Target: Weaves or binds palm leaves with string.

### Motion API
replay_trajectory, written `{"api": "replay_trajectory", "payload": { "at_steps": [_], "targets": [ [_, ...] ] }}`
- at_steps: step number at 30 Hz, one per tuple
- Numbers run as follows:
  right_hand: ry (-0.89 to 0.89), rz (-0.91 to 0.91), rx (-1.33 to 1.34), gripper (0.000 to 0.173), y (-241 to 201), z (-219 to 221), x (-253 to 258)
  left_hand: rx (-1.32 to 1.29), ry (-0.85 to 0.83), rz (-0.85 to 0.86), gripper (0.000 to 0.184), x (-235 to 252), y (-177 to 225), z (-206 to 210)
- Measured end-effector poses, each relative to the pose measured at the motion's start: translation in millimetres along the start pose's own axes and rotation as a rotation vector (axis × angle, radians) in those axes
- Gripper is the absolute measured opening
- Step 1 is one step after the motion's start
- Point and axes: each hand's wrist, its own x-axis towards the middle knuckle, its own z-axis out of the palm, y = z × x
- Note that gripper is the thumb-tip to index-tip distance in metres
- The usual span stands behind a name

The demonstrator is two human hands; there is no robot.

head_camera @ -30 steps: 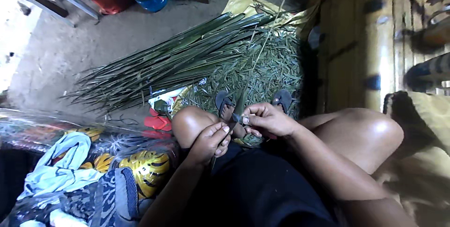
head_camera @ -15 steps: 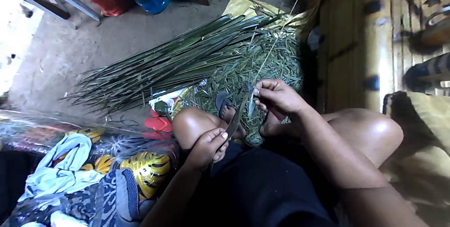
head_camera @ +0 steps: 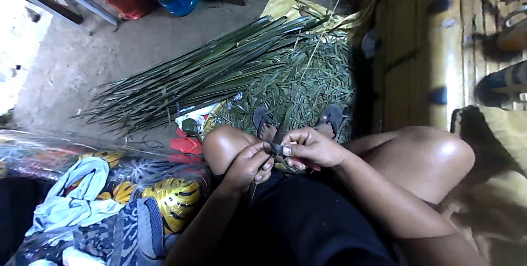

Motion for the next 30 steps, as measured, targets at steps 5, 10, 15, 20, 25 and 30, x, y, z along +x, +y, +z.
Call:
{"api": "replay_trajectory", "payload": {
  "at_steps": [5, 10, 15, 20, 25, 30],
  "targets": [
    [0.011, -0.073, -0.057, 0.018, -1.5, -10.1, 5.4, -0.003, 0.015, -0.016, 0.023, -4.1, 2.3, 3.4],
    [0.068, -0.099, -0.075, 0.019, -8.9, -22.6, 8.0, 0.039, 0.042, -0.038, 0.022, -11.3, 4.9, 5.9],
    [0.169, -0.115, -0.123, 0.018, -16.9, -33.6, 9.6, 0.058, 0.052, -0.035, 0.021, -15.3, 2.3, 3.0],
    [0.235, -0.101, -0.211, 0.017, -21.6, -39.7, 13.6, 0.061, 0.078, -0.022, 0.023, -13.3, 2.8, 2.2],
    [0.477, -0.109, -0.225, 0.016, -29.3, -60.7, 16.3, 0.054, 0.094, -0.071, 0.023, -14.7, 1.6, -2.2],
    [0.406, -0.036, -0.137, 0.015, -30.9, -41.0, 5.1, -0.006, 0.053, -0.045, 0.026, -11.8, -1.7, -3.5]
  ]
}}
